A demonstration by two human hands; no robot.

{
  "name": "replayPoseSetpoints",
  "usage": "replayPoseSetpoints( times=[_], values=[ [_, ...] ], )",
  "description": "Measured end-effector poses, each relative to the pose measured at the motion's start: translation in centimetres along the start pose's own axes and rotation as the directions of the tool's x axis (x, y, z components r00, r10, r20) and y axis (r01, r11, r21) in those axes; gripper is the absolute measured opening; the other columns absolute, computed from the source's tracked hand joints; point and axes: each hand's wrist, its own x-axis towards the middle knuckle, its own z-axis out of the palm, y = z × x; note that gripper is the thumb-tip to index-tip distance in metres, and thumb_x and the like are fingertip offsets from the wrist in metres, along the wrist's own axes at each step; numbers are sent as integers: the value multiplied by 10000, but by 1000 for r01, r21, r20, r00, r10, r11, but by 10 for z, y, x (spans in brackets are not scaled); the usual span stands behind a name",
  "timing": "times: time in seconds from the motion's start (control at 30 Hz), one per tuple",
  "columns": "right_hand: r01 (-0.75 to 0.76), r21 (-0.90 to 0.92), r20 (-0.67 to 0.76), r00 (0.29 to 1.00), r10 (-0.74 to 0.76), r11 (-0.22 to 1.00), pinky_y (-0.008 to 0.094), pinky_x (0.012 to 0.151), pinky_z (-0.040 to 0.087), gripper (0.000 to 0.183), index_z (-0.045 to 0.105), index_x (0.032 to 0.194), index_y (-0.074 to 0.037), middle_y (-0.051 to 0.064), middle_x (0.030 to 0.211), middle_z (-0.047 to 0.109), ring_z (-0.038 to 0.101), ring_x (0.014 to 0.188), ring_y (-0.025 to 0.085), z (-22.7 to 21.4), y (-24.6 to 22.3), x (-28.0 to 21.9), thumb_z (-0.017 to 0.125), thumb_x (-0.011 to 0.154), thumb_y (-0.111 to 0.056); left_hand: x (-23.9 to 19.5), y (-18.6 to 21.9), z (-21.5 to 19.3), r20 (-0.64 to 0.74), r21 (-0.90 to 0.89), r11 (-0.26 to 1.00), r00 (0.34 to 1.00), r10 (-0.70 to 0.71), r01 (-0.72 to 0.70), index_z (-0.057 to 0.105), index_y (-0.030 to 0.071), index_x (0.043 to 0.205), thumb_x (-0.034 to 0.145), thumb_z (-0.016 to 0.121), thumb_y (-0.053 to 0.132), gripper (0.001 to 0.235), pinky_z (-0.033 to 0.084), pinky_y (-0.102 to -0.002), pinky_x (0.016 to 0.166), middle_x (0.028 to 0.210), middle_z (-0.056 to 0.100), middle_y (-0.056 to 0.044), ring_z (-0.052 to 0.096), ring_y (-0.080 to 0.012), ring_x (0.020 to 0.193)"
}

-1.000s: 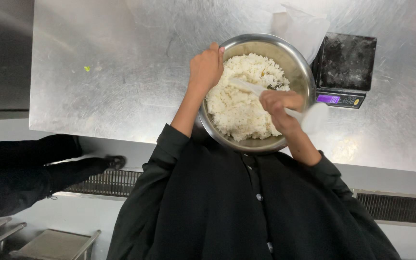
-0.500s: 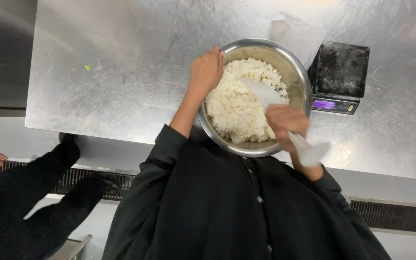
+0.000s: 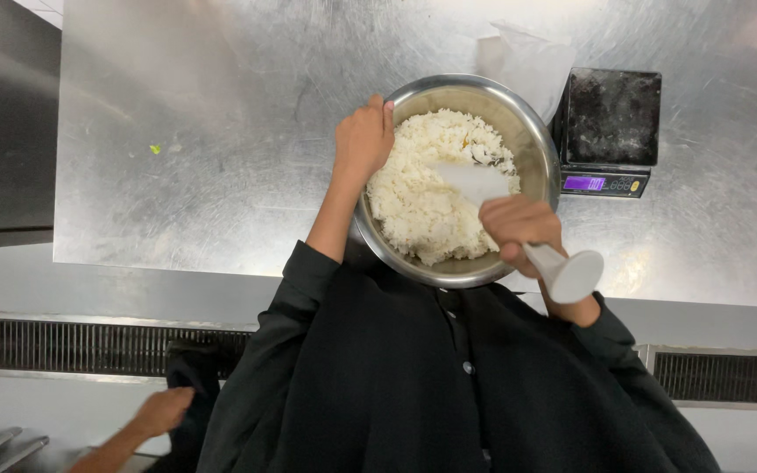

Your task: The person scoops rice from a metal bowl using a paddle, places it into small plastic bags, and weighs each bag on a digital scale.

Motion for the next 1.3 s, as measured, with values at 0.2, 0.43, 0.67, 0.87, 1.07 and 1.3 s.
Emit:
replayPoseSetpoints(
  times=[0.2, 0.43, 0.67, 0.87, 1.07, 1.3],
  values=[
    [3, -167, -76, 997, -16, 986, 326, 495, 311, 654, 331, 552, -76, 15, 501, 310, 333, 453, 170, 14, 84, 44, 546, 1092, -376, 0, -4, -5, -30, -27, 999, 999, 35, -35, 597, 26, 978, 1063, 432, 316, 345, 527, -553, 684, 806, 705, -239, 682, -455, 751],
    [-8, 11, 14, 1000, 7, 1000, 353, 600, 387, 679, 337, 606, -104, 16, 543, 330, 385, 509, 193, 44, 18, -8, 471, 1091, -559, 2, -11, 1, 6, -8, 1000, 1000, 6, -6, 586, 24, 1002, 1075, 431, 322, 344, 518, -576, 688, 814, 703, -252, 678, -471, 761],
    [-98, 249, 43, 995, 90, 964, 304, 521, 307, 711, 382, 535, -136, -27, 476, 312, 292, 448, 135, -2, -8, -11, 438, 1066, -606, 1, -15, 4, -3, -7, 999, 999, 44, -44, 570, 23, 1021, 1092, 421, 323, 343, 509, -576, 667, 818, 703, -246, 669, -472, 749],
    [-80, 103, -218, 971, 101, 991, 344, 550, 204, 701, 280, 583, -105, 0, 524, 231, 198, 510, 174, -81, 78, 31, 527, 1098, -510, 2, -12, 0, 45, -32, 999, 999, 2, 0, 561, 21, 1020, 1097, 416, 326, 346, 509, -569, 689, 810, 699, -253, 667, -475, 764],
    [-190, 537, -429, 777, 461, 822, 345, 579, 237, 665, 254, 635, -152, -20, 569, 183, 220, 533, 135, -115, 175, 50, 369, 1104, -610, 11, -25, 5, 101, -126, 991, 993, 54, -41, 555, 10, 1053, 1069, 441, 309, 320, 494, -554, 747, 871, 684, -260, 653, -466, 841],
    [-423, 783, 36, 764, 644, 457, 327, 579, 237, 654, 241, 645, -165, -26, 602, 182, 172, 561, 158, -49, 220, 102, 359, 1110, -610, 11, -31, 15, 77, -164, 986, 996, 39, -26, 556, 21, 1032, 1070, 465, 296, 292, 485, -547, 778, 931, 689, -238, 641, -461, 897]
  ],
)
